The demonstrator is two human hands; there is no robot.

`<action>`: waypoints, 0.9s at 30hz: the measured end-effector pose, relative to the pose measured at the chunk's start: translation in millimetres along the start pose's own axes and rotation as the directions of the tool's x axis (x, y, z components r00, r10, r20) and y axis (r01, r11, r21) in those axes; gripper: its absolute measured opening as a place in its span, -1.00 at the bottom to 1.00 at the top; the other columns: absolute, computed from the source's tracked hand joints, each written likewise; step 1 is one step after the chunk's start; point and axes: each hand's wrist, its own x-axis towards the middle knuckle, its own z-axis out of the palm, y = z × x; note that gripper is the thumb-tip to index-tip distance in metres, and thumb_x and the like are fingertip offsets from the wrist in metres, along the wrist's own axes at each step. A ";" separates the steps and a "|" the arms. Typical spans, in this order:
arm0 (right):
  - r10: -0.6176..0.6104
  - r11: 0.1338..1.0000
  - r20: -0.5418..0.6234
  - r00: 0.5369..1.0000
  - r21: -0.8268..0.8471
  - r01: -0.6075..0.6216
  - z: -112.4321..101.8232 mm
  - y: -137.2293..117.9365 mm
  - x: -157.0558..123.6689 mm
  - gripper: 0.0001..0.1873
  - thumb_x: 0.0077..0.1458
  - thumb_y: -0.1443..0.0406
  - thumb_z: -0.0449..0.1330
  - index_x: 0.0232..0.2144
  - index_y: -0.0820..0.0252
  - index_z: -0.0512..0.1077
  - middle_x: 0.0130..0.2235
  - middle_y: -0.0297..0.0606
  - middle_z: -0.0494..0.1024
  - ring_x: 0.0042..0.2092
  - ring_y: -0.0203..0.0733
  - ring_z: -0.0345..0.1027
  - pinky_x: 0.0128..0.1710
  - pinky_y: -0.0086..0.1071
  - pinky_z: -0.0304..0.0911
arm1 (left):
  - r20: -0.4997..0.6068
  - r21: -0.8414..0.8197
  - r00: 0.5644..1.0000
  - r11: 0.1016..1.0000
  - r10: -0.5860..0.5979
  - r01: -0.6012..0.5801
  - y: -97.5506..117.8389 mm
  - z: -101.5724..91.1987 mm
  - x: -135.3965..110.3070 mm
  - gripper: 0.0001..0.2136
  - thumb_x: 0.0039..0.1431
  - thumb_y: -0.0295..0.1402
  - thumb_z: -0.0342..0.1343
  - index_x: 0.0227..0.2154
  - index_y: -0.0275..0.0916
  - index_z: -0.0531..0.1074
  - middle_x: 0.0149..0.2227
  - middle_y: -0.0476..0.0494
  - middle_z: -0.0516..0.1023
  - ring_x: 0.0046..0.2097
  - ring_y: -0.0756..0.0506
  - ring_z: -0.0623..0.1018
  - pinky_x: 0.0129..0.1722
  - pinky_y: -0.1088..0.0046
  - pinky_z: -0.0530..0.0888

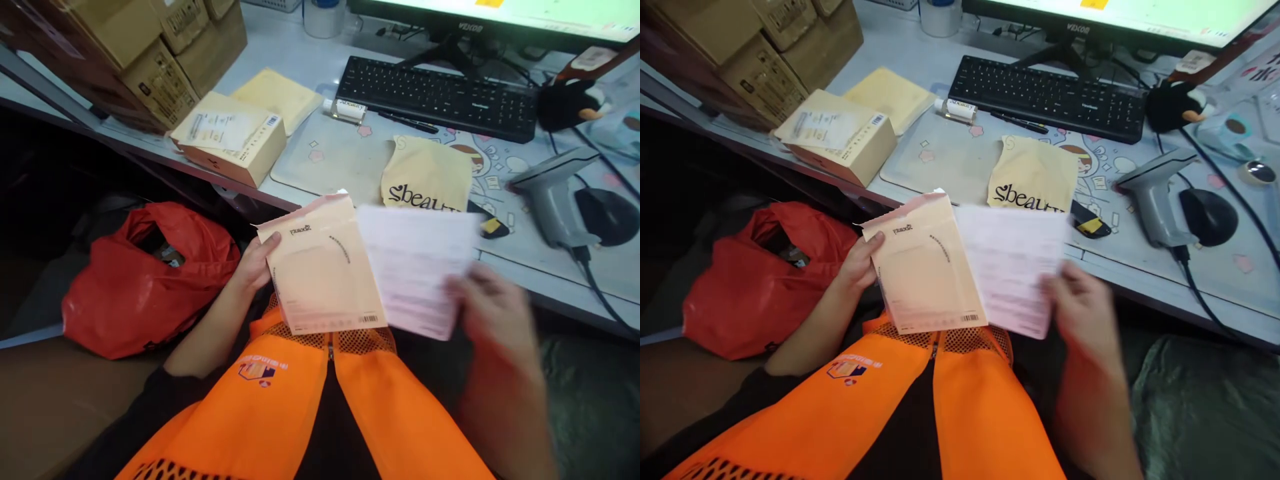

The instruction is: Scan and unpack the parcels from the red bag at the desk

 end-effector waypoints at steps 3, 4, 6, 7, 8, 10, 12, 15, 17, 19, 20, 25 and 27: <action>-0.099 0.995 -0.407 0.908 -0.030 0.095 -35.4 -5.6 -2.6 -0.63 -0.13 -0.04 0.49 -0.32 -0.02 0.61 -0.21 -0.19 0.69 -0.33 0.01 0.56 -0.42 -0.08 0.48 | -0.045 0.011 0.999 1.000 0.003 -0.002 -2.2 7.8 -2.4 -0.46 -0.14 -0.14 0.58 -0.13 -0.33 0.61 -0.14 -0.33 0.73 -0.12 -0.32 0.73 0.02 0.13 0.66; -0.105 0.994 -0.417 0.903 -0.035 0.100 -36.1 -5.6 -4.5 -0.65 -0.11 -0.03 0.48 -0.32 -0.03 0.61 -0.22 -0.20 0.69 -0.34 0.00 0.55 -0.43 -0.07 0.47 | -0.053 0.011 0.999 1.000 -0.004 0.004 -5.5 12.5 -3.5 -0.46 -0.15 -0.14 0.58 -0.13 -0.34 0.61 -0.15 -0.32 0.73 -0.15 -0.31 0.73 0.00 0.14 0.66; -0.096 0.995 -0.274 0.957 -0.025 0.093 -18.0 -1.2 -9.3 -0.66 -0.13 -0.01 0.49 -0.33 -0.02 0.61 -0.30 -0.22 0.68 -0.39 -0.02 0.53 -0.42 -0.08 0.49 | -0.049 0.005 0.999 1.000 -0.016 0.017 -14.6 23.9 -5.5 -0.46 -0.15 -0.13 0.58 -0.14 -0.33 0.62 -0.15 -0.30 0.73 -0.18 -0.27 0.73 -0.06 0.20 0.66; -0.084 0.996 -0.147 0.985 -0.018 0.083 -1.6 3.0 -11.8 -0.65 -0.15 0.01 0.49 -0.34 0.02 0.62 -0.32 -0.21 0.68 -0.39 -0.02 0.54 -0.40 -0.09 0.52 | -0.041 0.007 0.999 1.000 -0.019 0.019 -19.6 29.7 -6.2 -0.47 -0.14 -0.11 0.58 -0.16 -0.33 0.63 -0.15 -0.29 0.73 -0.20 -0.25 0.73 -0.10 0.24 0.65; -0.077 0.997 0.005 0.997 -0.013 0.077 16.9 8.0 -14.1 -0.65 -0.15 0.04 0.49 -0.31 0.05 0.62 -0.30 -0.20 0.69 -0.35 0.00 0.56 -0.35 -0.10 0.55 | -0.033 0.018 0.999 1.000 -0.021 0.021 -24.1 35.1 -6.7 -0.49 -0.12 -0.09 0.57 -0.18 -0.33 0.63 -0.17 -0.26 0.73 -0.21 -0.23 0.72 -0.14 0.29 0.64; -0.070 0.996 0.202 0.977 -0.033 0.078 51.2 18.9 -18.5 -0.65 -0.02 0.07 0.40 -0.20 0.12 0.62 -0.18 -0.14 0.70 -0.20 0.05 0.60 -0.23 -0.11 0.58 | -0.042 0.041 0.999 0.999 -0.014 0.016 -30.7 42.8 -7.6 -0.50 -0.09 -0.03 0.54 -0.24 -0.33 0.63 -0.23 -0.22 0.73 -0.26 -0.18 0.70 -0.24 0.38 0.61; -0.046 0.993 0.261 0.964 -0.095 0.073 72.3 28.7 -23.3 -0.65 0.09 0.09 0.32 -0.15 0.16 0.60 -0.12 -0.10 0.69 -0.17 0.07 0.61 -0.22 -0.12 0.58 | -0.067 0.035 0.998 0.999 -0.017 0.019 -34.0 45.7 -9.4 -0.48 -0.07 0.04 0.51 -0.26 -0.34 0.62 -0.29 -0.19 0.72 -0.32 -0.15 0.68 -0.31 0.42 0.58; -0.032 0.974 0.288 0.957 -0.207 0.095 79.1 40.3 -30.2 -0.69 0.14 0.08 0.28 -0.20 0.17 0.60 -0.13 -0.08 0.68 -0.26 0.02 0.58 -0.31 -0.15 0.56 | -0.065 -0.016 0.998 1.000 -0.024 0.023 -37.3 43.2 -16.3 -0.41 -0.02 0.15 0.44 -0.20 -0.33 0.61 -0.29 -0.22 0.72 -0.33 -0.17 0.68 -0.30 0.37 0.60; -0.060 0.963 0.288 0.956 -0.235 0.131 78.3 47.4 -34.0 -0.71 0.16 0.09 0.27 -0.19 0.15 0.60 -0.08 -0.08 0.65 -0.21 0.02 0.57 -0.26 -0.16 0.56 | -0.034 -0.011 0.999 1.000 -0.006 0.005 -41.6 40.2 -22.4 -0.38 -0.01 0.19 0.41 -0.16 -0.32 0.61 -0.25 -0.24 0.72 -0.29 -0.19 0.69 -0.26 0.34 0.61; -0.084 0.970 0.274 0.958 -0.195 0.142 79.7 54.9 -37.0 -0.68 0.18 0.10 0.28 -0.10 0.14 0.57 -0.01 -0.08 0.62 -0.08 0.03 0.56 -0.14 -0.14 0.56 | 0.000 0.029 1.000 0.999 0.013 -0.013 -47.3 38.0 -27.2 -0.37 -0.04 0.17 0.44 -0.15 -0.31 0.60 -0.21 -0.25 0.72 -0.25 -0.21 0.70 -0.24 0.34 0.61; -0.087 0.977 0.267 0.960 -0.163 0.134 81.1 58.3 -38.2 -0.65 0.19 0.09 0.29 -0.05 0.14 0.53 0.01 -0.08 0.60 -0.03 0.04 0.54 -0.09 -0.12 0.55 | 0.015 0.051 1.000 0.999 0.014 -0.015 -50.0 37.4 -28.7 -0.38 -0.08 0.13 0.48 -0.14 -0.31 0.60 -0.20 -0.25 0.72 -0.24 -0.21 0.70 -0.23 0.34 0.61; -0.351 0.887 0.113 0.930 -0.277 0.369 80.9 52.1 -36.6 -0.25 0.19 0.10 0.35 0.33 0.10 0.22 0.20 0.02 0.42 0.13 0.11 0.43 -0.01 -0.01 0.51 | -0.008 0.140 0.998 0.988 0.066 -0.064 -51.1 40.2 -29.8 -0.47 -0.07 -0.02 0.54 -0.15 -0.30 0.62 -0.14 -0.25 0.72 -0.18 -0.20 0.69 -0.14 0.32 0.61; -0.584 0.707 0.127 0.802 -0.405 0.579 77.4 36.0 -30.2 -0.22 0.22 0.18 0.34 0.39 0.06 0.16 0.24 0.04 0.37 0.20 0.16 0.35 0.04 0.05 0.47 | -0.014 0.210 0.993 0.971 0.119 -0.114 -44.6 44.5 -30.7 -0.48 -0.04 0.00 0.51 -0.16 -0.31 0.62 -0.13 -0.25 0.72 -0.17 -0.21 0.69 -0.14 0.31 0.60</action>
